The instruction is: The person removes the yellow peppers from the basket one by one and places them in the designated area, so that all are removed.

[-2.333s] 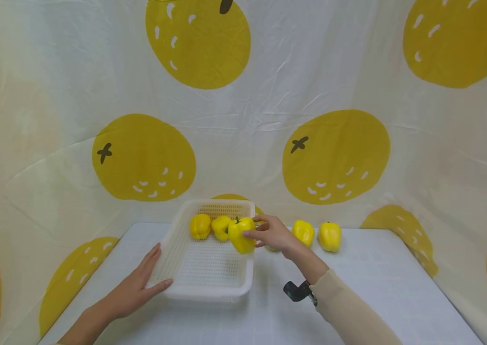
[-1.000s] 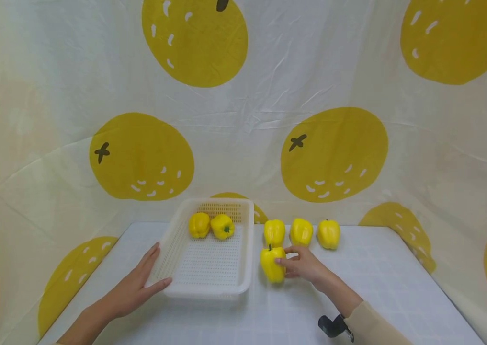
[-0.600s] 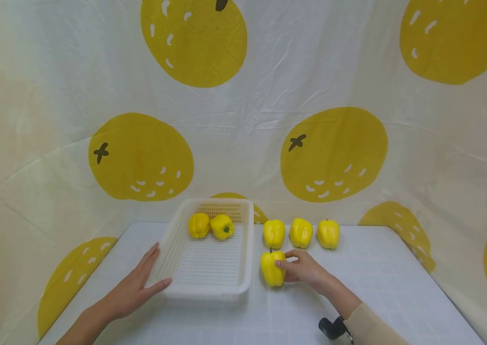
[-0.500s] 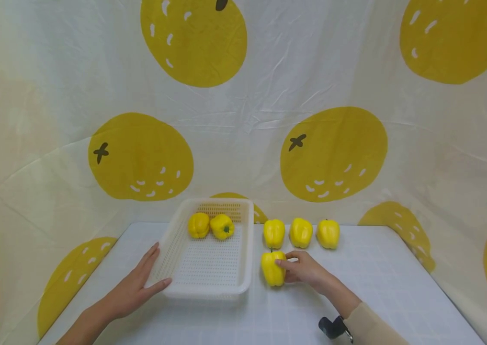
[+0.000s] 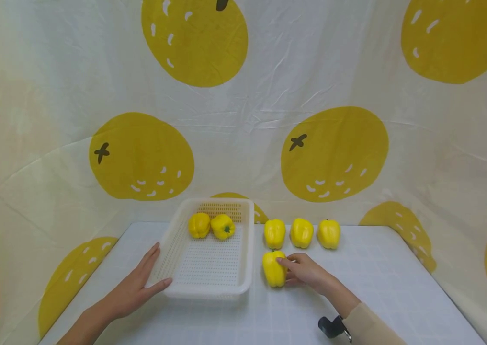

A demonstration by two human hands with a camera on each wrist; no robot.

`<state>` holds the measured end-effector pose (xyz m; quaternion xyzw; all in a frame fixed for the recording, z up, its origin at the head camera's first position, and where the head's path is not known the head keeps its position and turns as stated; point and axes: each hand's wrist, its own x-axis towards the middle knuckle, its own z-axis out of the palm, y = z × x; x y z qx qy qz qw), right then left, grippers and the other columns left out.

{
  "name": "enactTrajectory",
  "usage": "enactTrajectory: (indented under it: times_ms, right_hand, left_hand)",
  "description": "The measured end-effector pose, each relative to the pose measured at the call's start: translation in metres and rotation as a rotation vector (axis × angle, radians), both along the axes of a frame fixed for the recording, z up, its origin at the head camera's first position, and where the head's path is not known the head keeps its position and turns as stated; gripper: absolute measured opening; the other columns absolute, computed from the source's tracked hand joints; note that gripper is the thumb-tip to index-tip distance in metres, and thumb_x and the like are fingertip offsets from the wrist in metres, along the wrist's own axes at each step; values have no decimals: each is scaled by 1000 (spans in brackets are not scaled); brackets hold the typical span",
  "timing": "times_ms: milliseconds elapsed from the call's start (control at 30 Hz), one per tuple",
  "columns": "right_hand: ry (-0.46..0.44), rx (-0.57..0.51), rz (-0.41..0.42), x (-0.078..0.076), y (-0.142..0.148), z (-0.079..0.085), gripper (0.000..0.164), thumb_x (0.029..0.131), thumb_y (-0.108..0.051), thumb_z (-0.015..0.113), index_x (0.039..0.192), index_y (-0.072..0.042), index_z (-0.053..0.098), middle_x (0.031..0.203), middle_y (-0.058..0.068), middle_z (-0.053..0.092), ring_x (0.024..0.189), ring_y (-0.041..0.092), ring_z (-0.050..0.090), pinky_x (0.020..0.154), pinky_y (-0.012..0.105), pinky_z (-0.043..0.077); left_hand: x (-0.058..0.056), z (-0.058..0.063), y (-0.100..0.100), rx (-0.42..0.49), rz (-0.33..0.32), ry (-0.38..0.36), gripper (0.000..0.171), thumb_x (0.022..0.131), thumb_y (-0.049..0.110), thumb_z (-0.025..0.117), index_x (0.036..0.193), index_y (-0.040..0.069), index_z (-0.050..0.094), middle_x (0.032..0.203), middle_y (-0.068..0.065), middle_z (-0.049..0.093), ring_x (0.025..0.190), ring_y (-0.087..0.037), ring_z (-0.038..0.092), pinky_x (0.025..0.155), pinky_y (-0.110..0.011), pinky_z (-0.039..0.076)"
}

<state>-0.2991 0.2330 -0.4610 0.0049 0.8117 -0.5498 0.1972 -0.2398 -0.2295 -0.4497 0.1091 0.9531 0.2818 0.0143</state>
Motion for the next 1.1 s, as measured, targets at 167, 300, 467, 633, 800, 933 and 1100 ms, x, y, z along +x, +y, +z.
enactTrajectory:
  times_ms: [167,300,467,633,800,933,1100]
  right_hand:
    - [3,7,-11,2,0,1,60,102,-43,61,129,11,59,113,15,67,95,25,68,87,42,60]
    - [13,20,-7,1,1,2,61,102,-44,60,130,11,58,111,14,64,95,26,63,86,41,60]
    - [21,60,-20,-1,2,-1,63,101,-48,60,131,7,59,107,12,62,94,25,59,83,38,61]
    - [54,91,-15,1,5,-1,59,101,-49,60,127,4,63,101,12,59,92,24,57,79,37,60]
    - [95,153,18,1,11,8,60,102,-48,58,131,4,61,112,14,62,97,26,59,80,39,60]
    - [137,209,51,2,17,19,72,102,-49,58,144,8,50,133,20,60,111,31,62,86,43,60]
    - [192,277,77,5,19,36,80,99,-53,61,148,8,43,139,23,55,116,34,61,92,48,58]
  left_hand:
    - [0,1,-1,-6,3,9,112,90,79,51,165,9,5,173,-9,-2,155,-39,18,118,-66,24]
    - [0,3,0,-2,6,2,113,90,79,51,165,9,5,173,-9,-2,155,-40,18,118,-66,24]
    - [0,4,1,1,12,-18,114,89,80,52,166,10,4,173,-9,-3,155,-40,17,117,-67,24]
    - [1,3,1,2,13,-24,114,89,80,52,166,10,4,173,-9,-3,155,-40,17,117,-67,24]
    - [1,2,0,-1,0,-9,113,90,79,51,165,9,5,173,-8,-3,155,-39,18,118,-66,24]
    - [1,2,-1,-3,-5,1,113,90,78,52,165,8,5,173,-8,-2,154,-39,19,118,-66,24]
    - [0,2,0,4,5,-13,113,89,79,52,165,9,4,173,-8,-3,155,-40,19,118,-66,24]
